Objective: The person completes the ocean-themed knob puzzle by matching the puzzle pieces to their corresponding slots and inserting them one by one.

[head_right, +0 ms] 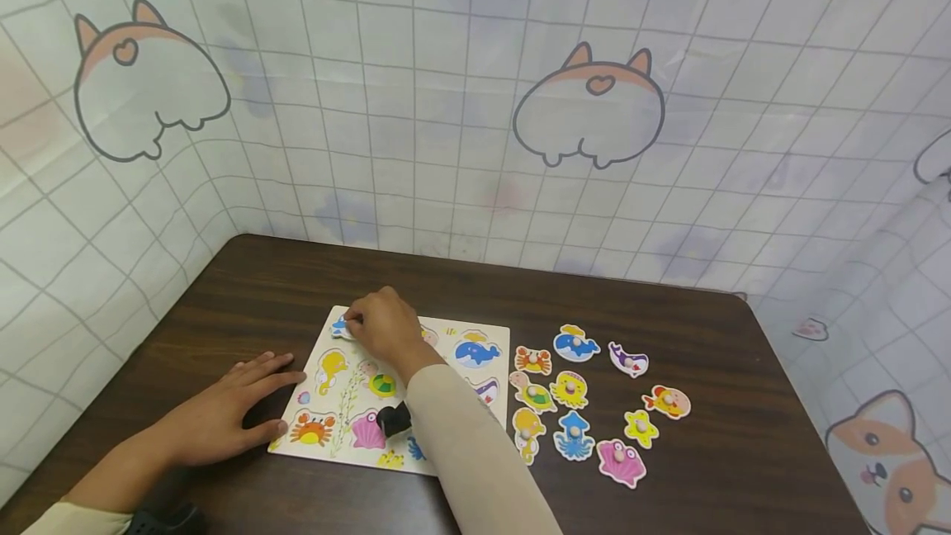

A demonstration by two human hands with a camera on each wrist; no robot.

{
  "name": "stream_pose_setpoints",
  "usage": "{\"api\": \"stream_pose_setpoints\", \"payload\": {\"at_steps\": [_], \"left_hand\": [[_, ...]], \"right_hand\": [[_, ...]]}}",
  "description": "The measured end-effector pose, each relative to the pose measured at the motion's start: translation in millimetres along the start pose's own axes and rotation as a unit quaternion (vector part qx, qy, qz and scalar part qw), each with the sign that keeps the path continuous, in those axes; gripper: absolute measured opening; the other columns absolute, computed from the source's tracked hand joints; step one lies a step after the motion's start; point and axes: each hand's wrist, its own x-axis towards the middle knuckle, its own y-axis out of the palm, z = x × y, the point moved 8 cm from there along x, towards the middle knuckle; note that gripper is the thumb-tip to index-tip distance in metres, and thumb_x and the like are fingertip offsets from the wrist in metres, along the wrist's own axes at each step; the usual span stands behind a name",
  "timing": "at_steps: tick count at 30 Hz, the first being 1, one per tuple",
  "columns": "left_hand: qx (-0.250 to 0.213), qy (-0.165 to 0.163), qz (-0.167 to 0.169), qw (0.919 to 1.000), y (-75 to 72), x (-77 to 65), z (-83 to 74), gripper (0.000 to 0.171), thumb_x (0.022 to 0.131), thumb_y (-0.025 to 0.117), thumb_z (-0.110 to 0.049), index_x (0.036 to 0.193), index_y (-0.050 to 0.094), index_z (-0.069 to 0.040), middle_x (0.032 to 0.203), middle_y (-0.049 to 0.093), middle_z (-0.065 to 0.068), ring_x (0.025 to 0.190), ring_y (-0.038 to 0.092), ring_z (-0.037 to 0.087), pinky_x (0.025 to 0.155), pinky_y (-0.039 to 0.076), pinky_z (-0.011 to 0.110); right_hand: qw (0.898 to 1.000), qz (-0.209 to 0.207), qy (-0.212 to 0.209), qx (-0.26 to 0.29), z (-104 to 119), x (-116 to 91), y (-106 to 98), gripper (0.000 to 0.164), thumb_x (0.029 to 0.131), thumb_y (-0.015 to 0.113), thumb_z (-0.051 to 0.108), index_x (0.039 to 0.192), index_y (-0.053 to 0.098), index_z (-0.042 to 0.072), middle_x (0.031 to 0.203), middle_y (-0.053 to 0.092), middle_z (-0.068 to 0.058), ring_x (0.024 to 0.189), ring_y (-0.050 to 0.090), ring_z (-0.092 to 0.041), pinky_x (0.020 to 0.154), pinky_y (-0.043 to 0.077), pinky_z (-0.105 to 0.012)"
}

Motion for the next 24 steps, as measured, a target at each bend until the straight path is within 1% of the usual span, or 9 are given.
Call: {"api": "stream_pose_setpoints", "payload": {"at_steps": [8, 15, 24], "left_hand": [[-0.003, 0.002, 0.000, 1.0000, 0.3, 0.6, -0.3, 0.065, 0.096, 0.063, -0.058, 0.150, 0.054, -0.022, 0.160, 0.039, 0.013, 0.148, 0.031, 0.044, 0.113, 0.026, 0.070], [-0.005, -0.001, 0.003, 1.0000, 0.1, 0.4, -0.4, 0.066, 0.096, 0.064, -0.058, 0.150, 0.054, -0.022, 0.160, 0.040, 0.013, 0.148, 0.031, 0.044, 0.113, 0.026, 0.070], [-0.003, -0.003, 0.005, 1.0000, 1.8, 0.9, 2.4, 0.066, 0.096, 0.063, -0.058, 0.151, 0.053, -0.024, 0.161, 0.039, 0.012, 0.148, 0.030, 0.043, 0.113, 0.025, 0.070]], "right_hand": [[1.000, 0.005, 0.007, -0.002, -1.2, 1.4, 4.1, 0.015, 0.096, 0.074, 0.034, 0.109, 0.081, 0.032, 0.104, 0.069, 0.018, 0.108, 0.053, -0.007, 0.092, 0.052, -0.033], [1.000, 0.014, 0.027, 0.000, -3.4, 2.3, 8.2, 0.016, 0.097, 0.073, 0.035, 0.111, 0.081, 0.033, 0.106, 0.068, 0.016, 0.109, 0.053, -0.007, 0.096, 0.050, -0.034], [1.000, 0.014, 0.018, 0.003, -2.6, 4.4, 9.6, 0.015, 0.097, 0.072, 0.035, 0.110, 0.080, 0.033, 0.105, 0.068, 0.018, 0.109, 0.053, -0.007, 0.095, 0.050, -0.035]]}}
